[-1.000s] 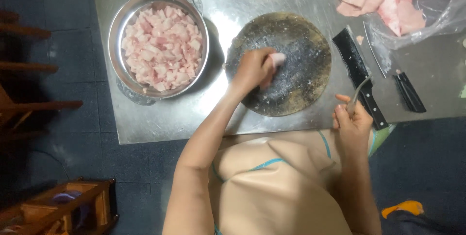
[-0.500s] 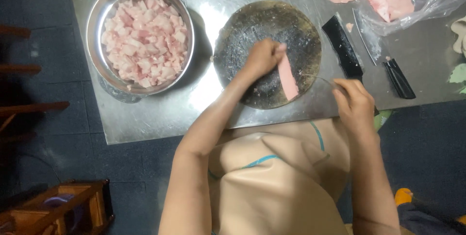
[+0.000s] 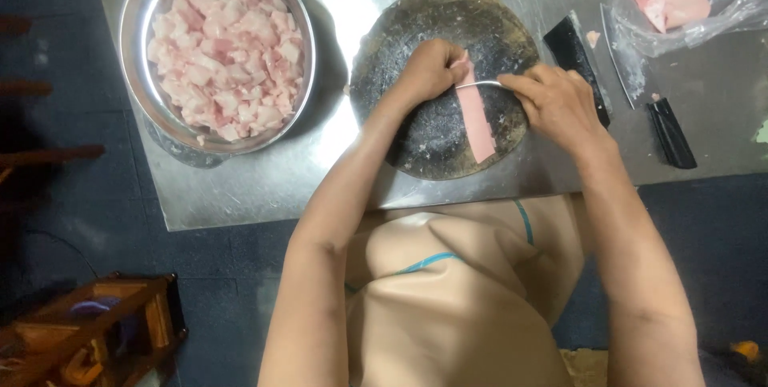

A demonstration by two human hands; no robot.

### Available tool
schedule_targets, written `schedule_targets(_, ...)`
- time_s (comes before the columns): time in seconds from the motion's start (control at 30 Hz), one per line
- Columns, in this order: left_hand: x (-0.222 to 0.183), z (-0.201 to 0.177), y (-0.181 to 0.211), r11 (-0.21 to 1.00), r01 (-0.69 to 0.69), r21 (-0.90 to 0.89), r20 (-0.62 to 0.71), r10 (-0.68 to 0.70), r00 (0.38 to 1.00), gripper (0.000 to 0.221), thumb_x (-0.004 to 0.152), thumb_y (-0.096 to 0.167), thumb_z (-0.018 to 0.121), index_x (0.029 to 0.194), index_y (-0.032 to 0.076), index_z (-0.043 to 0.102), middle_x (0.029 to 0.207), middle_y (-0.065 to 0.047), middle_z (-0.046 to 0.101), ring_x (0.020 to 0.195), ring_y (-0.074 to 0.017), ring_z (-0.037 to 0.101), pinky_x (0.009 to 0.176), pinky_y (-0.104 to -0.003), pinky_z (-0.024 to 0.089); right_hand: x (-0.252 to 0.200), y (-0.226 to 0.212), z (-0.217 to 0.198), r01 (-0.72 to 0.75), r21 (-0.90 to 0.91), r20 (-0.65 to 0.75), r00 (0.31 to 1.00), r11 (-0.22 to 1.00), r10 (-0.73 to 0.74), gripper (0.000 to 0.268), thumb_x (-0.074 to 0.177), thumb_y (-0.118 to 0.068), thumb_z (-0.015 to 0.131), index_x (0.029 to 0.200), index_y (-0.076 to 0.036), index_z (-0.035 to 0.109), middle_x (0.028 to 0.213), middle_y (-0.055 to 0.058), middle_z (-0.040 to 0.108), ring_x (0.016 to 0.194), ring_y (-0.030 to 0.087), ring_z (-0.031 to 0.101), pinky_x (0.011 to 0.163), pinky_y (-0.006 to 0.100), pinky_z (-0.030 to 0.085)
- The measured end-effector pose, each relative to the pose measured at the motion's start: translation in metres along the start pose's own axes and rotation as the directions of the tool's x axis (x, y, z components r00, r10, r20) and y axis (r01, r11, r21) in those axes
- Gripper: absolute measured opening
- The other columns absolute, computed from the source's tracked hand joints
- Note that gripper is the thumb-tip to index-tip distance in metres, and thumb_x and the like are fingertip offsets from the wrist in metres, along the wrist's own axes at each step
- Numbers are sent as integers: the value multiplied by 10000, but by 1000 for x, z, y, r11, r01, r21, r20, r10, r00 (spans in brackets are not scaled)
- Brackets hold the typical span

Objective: A person uses a small metal pick to thread or manipulate thin strips of meat or skin on a cutting board in a food preparation area.

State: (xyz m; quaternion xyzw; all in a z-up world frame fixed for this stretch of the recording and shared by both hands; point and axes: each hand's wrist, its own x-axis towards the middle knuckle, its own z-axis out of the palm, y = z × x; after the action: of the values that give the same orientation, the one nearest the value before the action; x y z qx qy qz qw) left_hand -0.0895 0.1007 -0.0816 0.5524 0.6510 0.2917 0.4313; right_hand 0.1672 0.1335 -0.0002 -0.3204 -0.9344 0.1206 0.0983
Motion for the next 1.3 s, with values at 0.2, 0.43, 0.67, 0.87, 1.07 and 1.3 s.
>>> schedule_targets(0.2, -4, -6, 24, 993, -7, 116, -2, 7, 1000, 243, 966, 187, 637, 727, 150, 647, 797, -10, 655, 697, -145, 601, 657, -288, 522, -33, 17, 12, 55, -24, 138, 989, 998, -51, 345, 1053, -217, 690, 1382, -322, 693, 939, 17, 573, 774, 264, 610, 639, 421, 479)
schedule_targets(0.43, -6, -5, 37, 984, 26, 176, 1, -27, 1000, 194, 967, 137, 644, 783, 155, 587, 813, -19, 652, 767, -158, 635, 708, -273, 589, -50, 3, -9, -8, 85, 263, 965, 996, -15, 318, 1033, -209, 645, 1333, -301, 698, 914, 17, 605, 823, 269, 658, 616, 433, 495)
schedule_targets(0.67, 1, 5, 40, 943, 33, 330, -28, -25, 999, 235, 923, 39, 612, 745, 188, 575, 711, 35, 605, 673, -112, 605, 543, -204, 577, -15, 20, 14, 31, 41, 110, 993, 999, -35, 224, 1099, -299, 660, 1308, -283, 740, 888, 6, 619, 710, 223, 596, 568, 381, 484)
schedule_targets(0.87, 9, 11, 33, 917, 3, 399, -41, 15, 999, 225, 966, 66, 587, 773, 180, 580, 720, 24, 590, 670, -132, 598, 536, -232, 587, -55, 8, -4, 23, 57, 181, 983, 998, -33, 237, 1059, -295, 667, 1285, -270, 734, 852, 7, 579, 707, 239, 613, 561, 406, 473)
schedule_targets(1.07, 15, 19, 26, 903, -5, 429, -63, 35, 997, 240, 974, 62, 541, 766, 183, 546, 695, 22, 551, 618, -125, 554, 499, -234, 564, -76, 3, -5, 33, 50, 196, 980, 998, -42, 228, 1040, -291, 676, 1261, -289, 731, 827, -3, 558, 696, 239, 611, 593, 385, 476)
schedule_targets(1.3, 18, 21, 25, 900, 26, 435, -66, 3, 998, 170, 985, 150, 592, 820, 186, 602, 767, 1, 610, 646, -139, 570, 524, -238, 554, -20, -4, 4, -5, 30, 94, 996, 1000, 2, 195, 1087, -270, 678, 1254, -192, 740, 951, 43, 590, 590, 172, 527, 491, 303, 489)
